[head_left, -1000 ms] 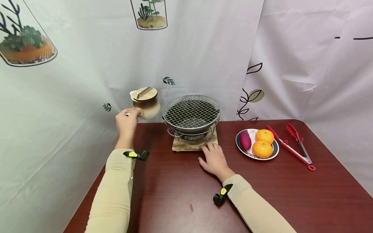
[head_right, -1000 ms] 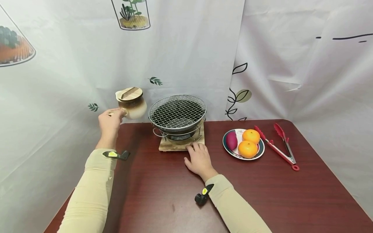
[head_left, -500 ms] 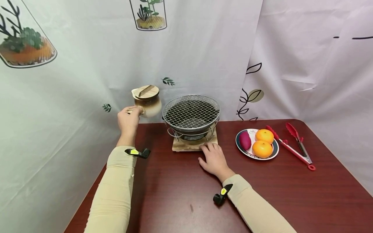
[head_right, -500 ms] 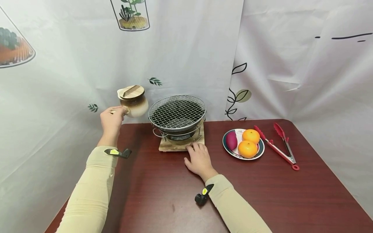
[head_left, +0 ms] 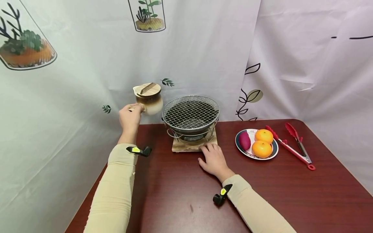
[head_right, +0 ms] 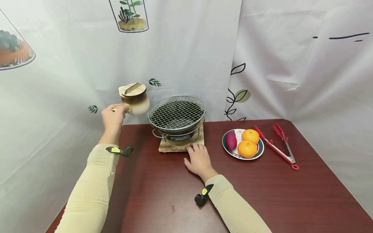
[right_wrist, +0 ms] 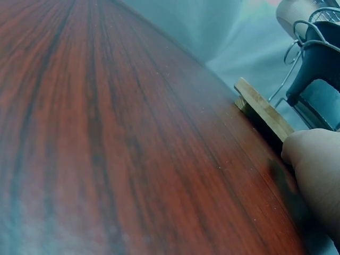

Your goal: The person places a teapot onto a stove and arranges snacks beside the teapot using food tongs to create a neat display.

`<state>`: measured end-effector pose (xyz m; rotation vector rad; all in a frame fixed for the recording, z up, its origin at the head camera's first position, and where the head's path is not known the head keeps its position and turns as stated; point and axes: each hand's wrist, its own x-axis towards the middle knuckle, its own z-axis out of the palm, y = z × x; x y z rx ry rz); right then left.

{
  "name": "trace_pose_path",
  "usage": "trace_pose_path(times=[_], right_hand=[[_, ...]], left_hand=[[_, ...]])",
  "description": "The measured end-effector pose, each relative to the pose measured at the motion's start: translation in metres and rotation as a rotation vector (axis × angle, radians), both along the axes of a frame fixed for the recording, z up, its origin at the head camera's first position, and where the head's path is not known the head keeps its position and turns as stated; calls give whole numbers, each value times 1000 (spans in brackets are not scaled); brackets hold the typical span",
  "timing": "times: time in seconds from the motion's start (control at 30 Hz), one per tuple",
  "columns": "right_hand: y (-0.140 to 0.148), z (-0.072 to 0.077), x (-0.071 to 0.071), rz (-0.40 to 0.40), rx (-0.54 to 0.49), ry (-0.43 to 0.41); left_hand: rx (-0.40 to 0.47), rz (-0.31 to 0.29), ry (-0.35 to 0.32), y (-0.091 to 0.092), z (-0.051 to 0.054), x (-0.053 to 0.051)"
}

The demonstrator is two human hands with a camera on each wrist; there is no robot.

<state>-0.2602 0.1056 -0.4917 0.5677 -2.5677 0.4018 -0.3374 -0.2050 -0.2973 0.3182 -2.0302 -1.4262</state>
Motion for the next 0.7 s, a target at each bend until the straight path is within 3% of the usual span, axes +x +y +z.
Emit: trace_pose_path(times=[0.4,0.7], right_hand=[[0,0,1,-9,8,-15],[0,0,0,-7,8,-12]], left_hand=[[-49,-30,-19,18,10,-5],[-23,-80,-16,31,12,-12]])
